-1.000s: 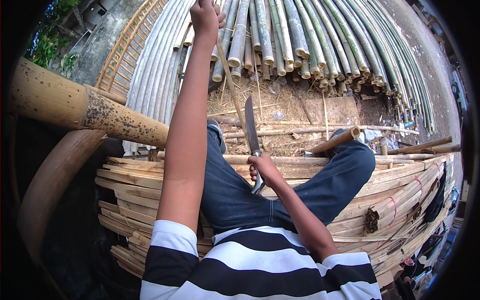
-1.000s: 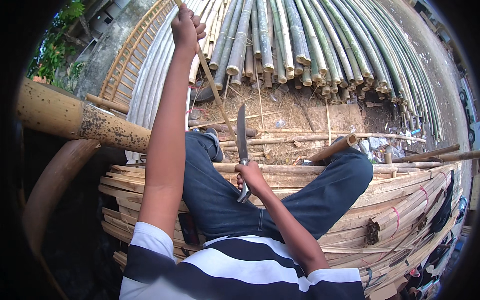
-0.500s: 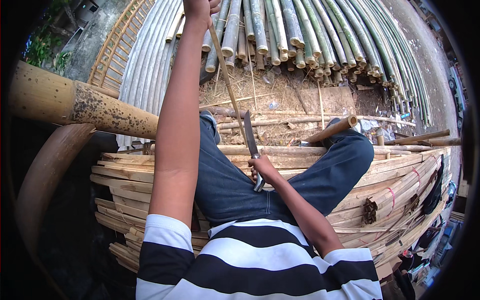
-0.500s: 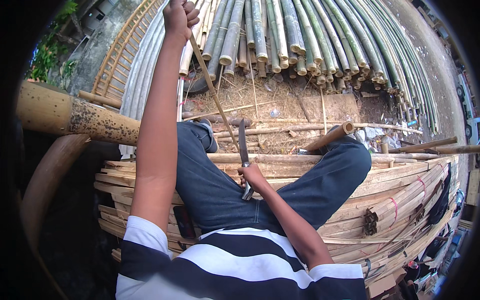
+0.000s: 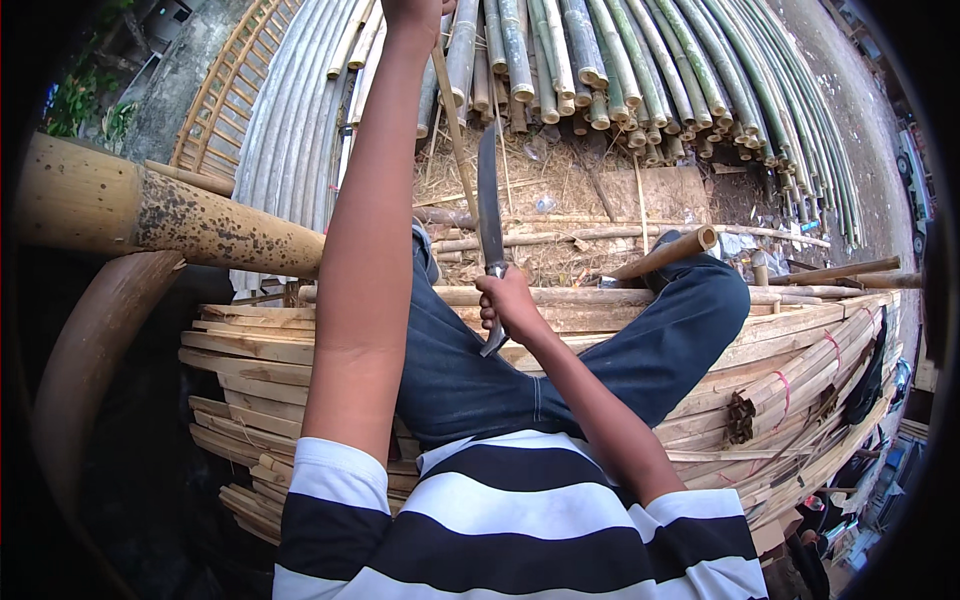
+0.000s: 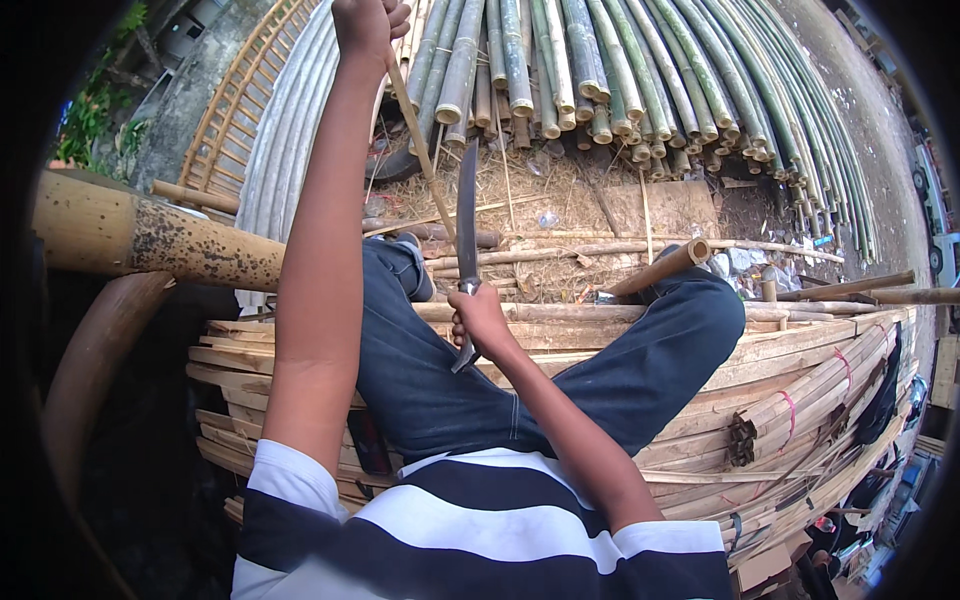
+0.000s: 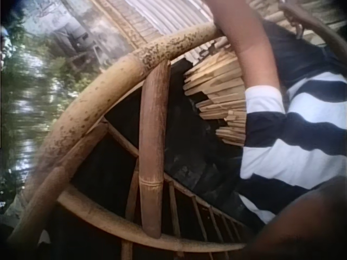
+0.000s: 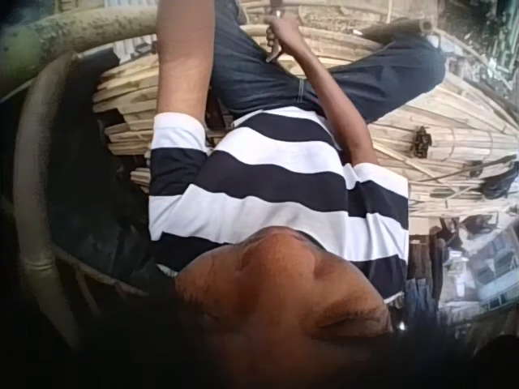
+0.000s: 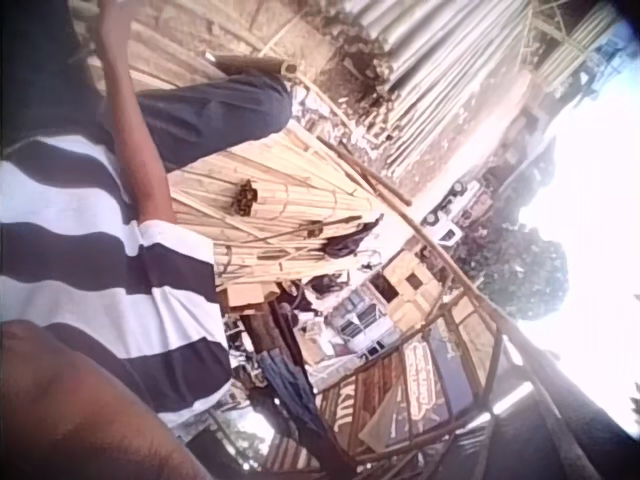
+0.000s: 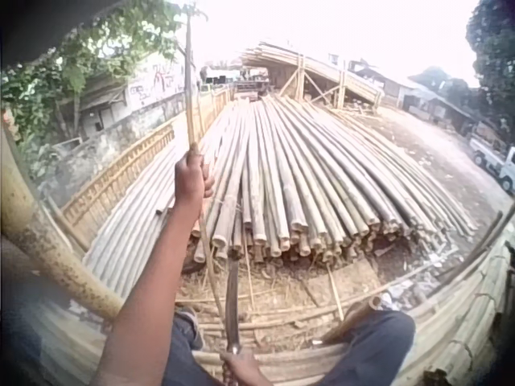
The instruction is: Stripping a thin bamboo pole using a machete while sitting on a bamboo structure.
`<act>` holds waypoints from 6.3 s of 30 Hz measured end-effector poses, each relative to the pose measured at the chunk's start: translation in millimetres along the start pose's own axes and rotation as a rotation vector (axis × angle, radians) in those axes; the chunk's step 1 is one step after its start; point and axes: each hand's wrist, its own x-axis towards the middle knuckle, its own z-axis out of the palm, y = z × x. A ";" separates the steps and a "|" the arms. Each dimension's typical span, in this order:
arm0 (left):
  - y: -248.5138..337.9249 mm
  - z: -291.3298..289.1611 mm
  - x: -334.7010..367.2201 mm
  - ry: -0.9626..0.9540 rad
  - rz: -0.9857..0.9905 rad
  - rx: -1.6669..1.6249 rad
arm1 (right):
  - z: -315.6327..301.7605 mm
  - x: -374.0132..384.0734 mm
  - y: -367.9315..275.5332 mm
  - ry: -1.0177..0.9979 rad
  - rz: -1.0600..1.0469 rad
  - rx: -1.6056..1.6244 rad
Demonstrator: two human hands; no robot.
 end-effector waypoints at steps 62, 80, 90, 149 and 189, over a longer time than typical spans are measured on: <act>1.3 -11.0 -5.4 -0.168 0.020 -0.129 | 15.8 -27.7 -69.6 -0.175 0.032 0.116; 0.5 -21.9 1.0 -0.101 0.024 -0.126 | 5.3 -13.0 -53.4 -0.101 -0.022 -0.137; 2.7 -59.3 11.6 -0.174 -0.067 -0.373 | -6.4 -0.4 18.5 -0.017 0.130 -0.009; -10.0 -47.1 26.0 0.131 0.045 0.052 | -94.9 19.4 51.4 -0.111 0.368 -0.554; -19.9 50.4 -16.4 0.185 0.558 0.762 | -77.7 -154.8 -130.6 0.173 -0.822 -1.901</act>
